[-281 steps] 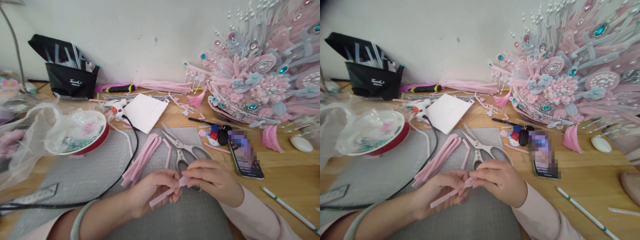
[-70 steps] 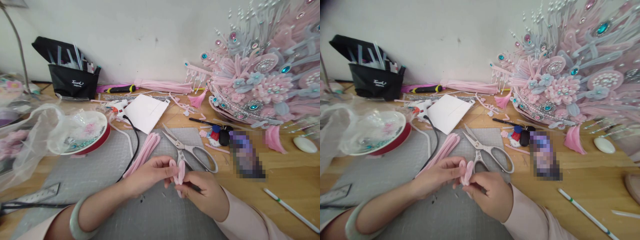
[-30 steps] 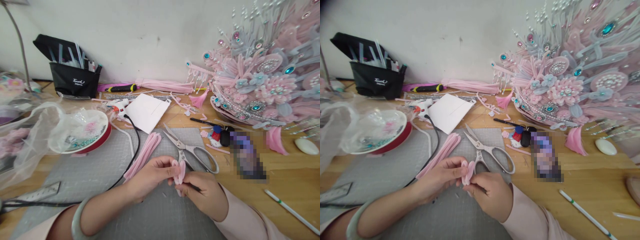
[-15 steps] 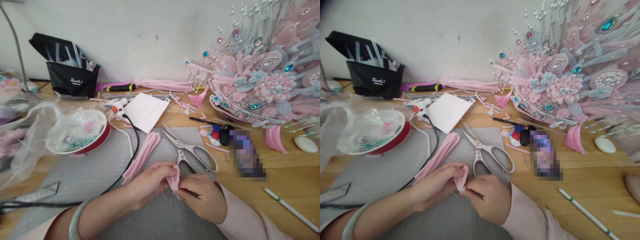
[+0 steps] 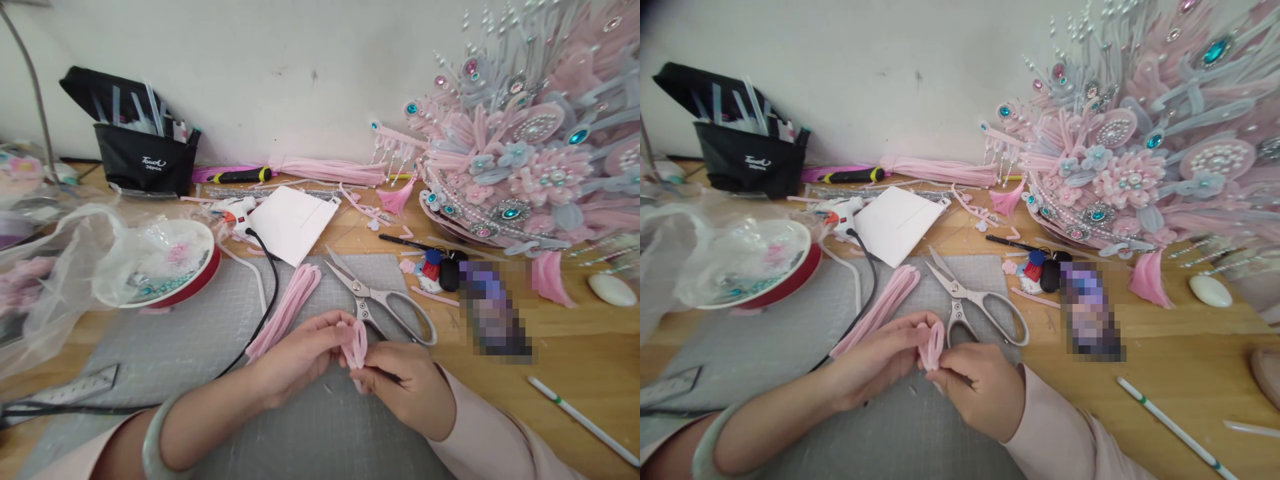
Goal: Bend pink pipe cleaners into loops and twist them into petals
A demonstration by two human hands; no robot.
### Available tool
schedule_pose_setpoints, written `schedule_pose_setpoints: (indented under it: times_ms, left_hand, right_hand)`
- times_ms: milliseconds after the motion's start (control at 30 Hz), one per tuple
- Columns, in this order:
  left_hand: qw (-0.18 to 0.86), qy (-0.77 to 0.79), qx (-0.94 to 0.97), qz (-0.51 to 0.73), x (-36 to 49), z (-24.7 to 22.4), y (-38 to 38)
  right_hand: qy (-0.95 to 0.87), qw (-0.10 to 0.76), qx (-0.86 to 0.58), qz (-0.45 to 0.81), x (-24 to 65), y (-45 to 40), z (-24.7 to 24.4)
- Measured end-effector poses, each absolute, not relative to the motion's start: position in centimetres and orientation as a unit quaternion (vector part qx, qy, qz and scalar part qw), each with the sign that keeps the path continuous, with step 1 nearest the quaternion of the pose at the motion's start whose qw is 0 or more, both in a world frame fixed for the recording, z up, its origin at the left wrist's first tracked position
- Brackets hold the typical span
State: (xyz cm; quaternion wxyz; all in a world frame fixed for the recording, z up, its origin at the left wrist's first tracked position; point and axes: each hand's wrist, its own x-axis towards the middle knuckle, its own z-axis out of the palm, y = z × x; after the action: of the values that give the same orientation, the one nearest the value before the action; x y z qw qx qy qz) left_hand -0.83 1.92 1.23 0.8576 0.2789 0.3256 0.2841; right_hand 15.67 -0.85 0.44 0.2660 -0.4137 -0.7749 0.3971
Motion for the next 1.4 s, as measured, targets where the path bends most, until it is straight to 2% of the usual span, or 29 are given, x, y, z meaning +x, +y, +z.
schedule_pose_setpoints:
  times_ms: [433,567,700,1067,1400]
  left_hand:
    - [0.851,0.306,0.344,0.255,-0.9,0.7,1.6]
    - [0.838,0.332,0.359,0.242,-0.9,0.9,1.7]
    - [0.824,0.327,0.379,0.265,-1.0,1.3,1.8]
    - [0.817,0.349,0.375,0.265,-0.5,1.4,1.2]
    - [0.843,0.330,0.340,0.257,-0.2,1.3,0.8]
  right_hand:
    - [-0.726,0.279,-0.465,0.423,15.6,-0.9,0.5]
    - [-0.607,0.279,-0.472,0.575,15.3,-0.7,0.3]
    - [-0.408,0.359,-0.454,0.707,15.4,-0.1,0.4]
    - [-0.303,0.396,-0.397,0.770,14.8,-0.3,0.0]
    - [-0.362,0.406,-0.379,0.749,14.7,-0.6,-0.1]
